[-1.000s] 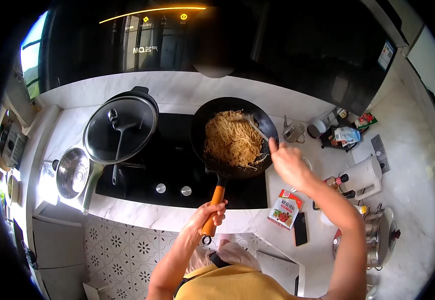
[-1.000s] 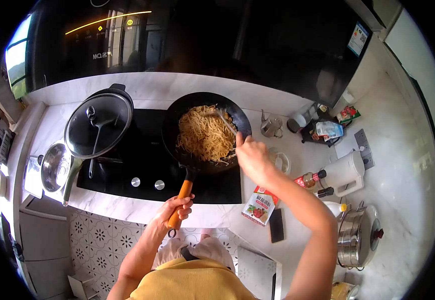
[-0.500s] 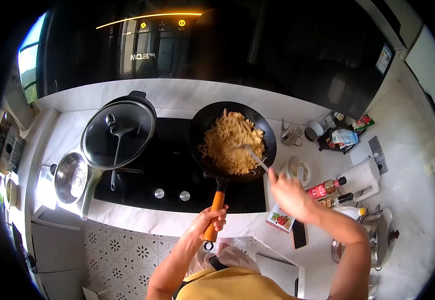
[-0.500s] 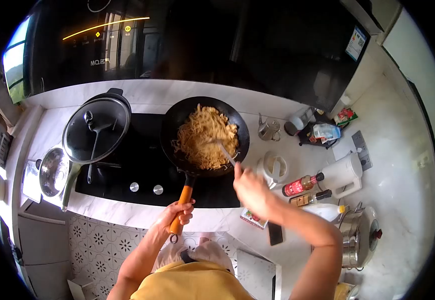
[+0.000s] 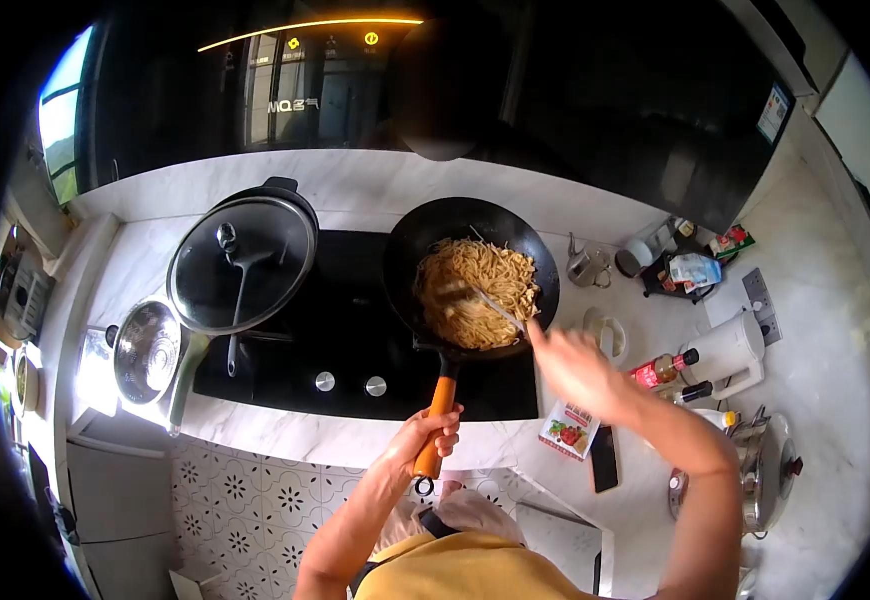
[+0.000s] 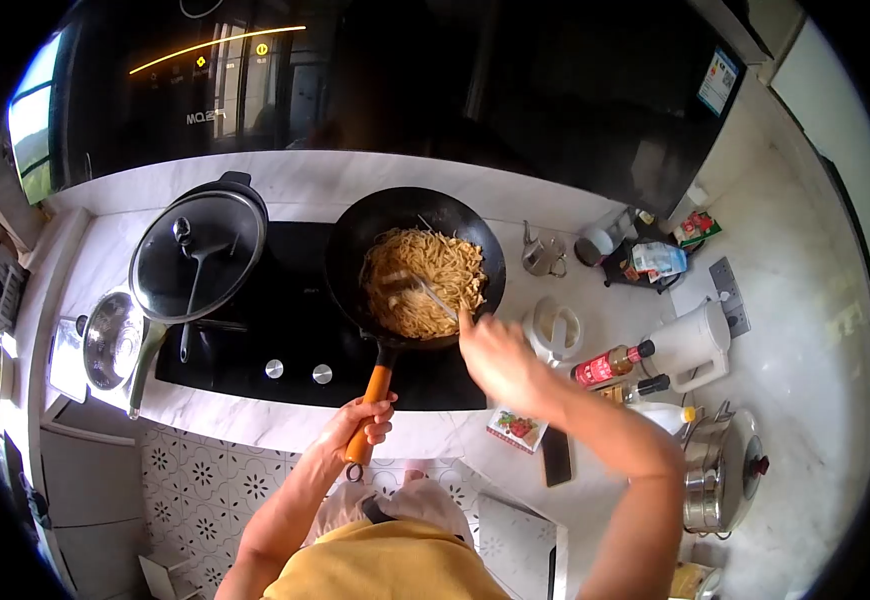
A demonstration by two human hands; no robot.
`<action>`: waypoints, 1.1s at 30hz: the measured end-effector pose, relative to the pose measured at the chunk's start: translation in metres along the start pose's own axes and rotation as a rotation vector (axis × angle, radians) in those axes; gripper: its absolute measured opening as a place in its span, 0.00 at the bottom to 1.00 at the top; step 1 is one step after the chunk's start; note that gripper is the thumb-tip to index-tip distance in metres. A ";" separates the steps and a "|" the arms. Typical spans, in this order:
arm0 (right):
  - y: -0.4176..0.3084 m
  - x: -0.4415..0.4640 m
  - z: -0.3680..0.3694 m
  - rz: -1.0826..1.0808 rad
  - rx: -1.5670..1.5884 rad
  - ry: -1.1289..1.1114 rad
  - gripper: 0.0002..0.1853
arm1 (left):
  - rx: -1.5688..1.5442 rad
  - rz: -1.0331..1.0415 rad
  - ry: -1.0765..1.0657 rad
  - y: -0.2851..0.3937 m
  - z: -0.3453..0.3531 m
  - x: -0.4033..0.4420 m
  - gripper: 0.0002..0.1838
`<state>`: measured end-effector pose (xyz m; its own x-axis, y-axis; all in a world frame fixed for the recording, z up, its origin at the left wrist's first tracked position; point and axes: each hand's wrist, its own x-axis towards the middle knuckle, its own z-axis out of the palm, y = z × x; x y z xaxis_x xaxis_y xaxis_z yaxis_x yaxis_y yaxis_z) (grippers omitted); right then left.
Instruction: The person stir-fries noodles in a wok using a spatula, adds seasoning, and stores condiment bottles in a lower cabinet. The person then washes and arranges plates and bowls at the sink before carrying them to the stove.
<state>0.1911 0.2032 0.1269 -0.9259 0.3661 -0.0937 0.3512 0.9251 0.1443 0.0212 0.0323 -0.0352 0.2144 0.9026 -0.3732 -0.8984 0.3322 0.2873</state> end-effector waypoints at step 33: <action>0.080 0.099 -0.023 0.236 -0.126 -0.048 0.10 | -0.009 0.001 -0.007 -0.001 0.004 0.000 0.15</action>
<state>0.1240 0.3114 0.1522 -0.8118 0.5771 -0.0886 0.5336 0.7949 0.2888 0.0239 0.0327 -0.0321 0.2163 0.9049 -0.3666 -0.9020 0.3289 0.2798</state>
